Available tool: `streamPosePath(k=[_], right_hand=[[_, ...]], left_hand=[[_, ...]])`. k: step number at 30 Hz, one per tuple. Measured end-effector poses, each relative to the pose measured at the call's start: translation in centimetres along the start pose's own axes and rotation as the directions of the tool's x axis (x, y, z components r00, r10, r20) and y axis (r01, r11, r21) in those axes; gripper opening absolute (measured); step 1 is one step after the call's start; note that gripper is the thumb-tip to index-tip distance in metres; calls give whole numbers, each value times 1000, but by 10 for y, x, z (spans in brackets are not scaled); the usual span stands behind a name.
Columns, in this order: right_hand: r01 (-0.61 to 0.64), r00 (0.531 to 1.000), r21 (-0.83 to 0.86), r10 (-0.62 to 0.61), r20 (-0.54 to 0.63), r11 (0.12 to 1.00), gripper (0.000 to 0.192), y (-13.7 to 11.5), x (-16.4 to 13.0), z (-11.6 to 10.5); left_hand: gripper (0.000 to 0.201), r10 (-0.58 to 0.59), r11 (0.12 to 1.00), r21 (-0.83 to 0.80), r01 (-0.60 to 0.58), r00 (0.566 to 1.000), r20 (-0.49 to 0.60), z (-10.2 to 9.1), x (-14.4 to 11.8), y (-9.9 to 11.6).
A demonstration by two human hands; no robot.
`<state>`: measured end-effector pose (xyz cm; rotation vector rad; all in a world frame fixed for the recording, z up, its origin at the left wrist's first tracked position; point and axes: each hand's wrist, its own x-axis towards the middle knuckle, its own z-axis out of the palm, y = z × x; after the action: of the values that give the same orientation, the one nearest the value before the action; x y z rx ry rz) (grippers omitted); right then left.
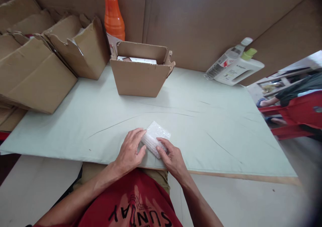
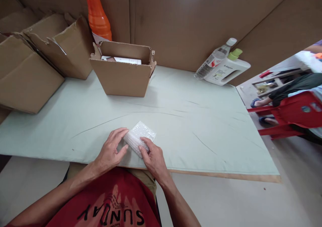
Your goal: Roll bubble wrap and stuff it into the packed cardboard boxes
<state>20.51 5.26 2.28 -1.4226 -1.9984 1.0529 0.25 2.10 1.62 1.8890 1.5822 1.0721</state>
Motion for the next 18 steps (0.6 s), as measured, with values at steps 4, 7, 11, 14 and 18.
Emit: streamPosePath(k=[4, 7, 11, 14, 18], right_hand=[[71, 996, -143, -79, -46, 987, 32, 6, 5, 1], [178, 946, -351, -258, -196, 919, 29, 11, 8, -3], [312, 901, -462, -413, -134, 830, 27, 7, 8, -10], [384, 904, -495, -426, 30, 779, 30, 4, 9, -7], [334, 910, -477, -411, -63, 813, 28, 11, 13, 0]], left_hand=[[45, 37, 999, 27, -38, 999, 36, 8, 16, -4], [37, 7, 995, 100, -11, 999, 49, 12, 26, -7], [32, -23, 982, 187, 8, 996, 81, 14, 33, -6], [30, -48, 983, 182, 35, 997, 65, 12, 31, -5], [44, -207, 976, -72, 207, 978, 9, 8, 19, -6]])
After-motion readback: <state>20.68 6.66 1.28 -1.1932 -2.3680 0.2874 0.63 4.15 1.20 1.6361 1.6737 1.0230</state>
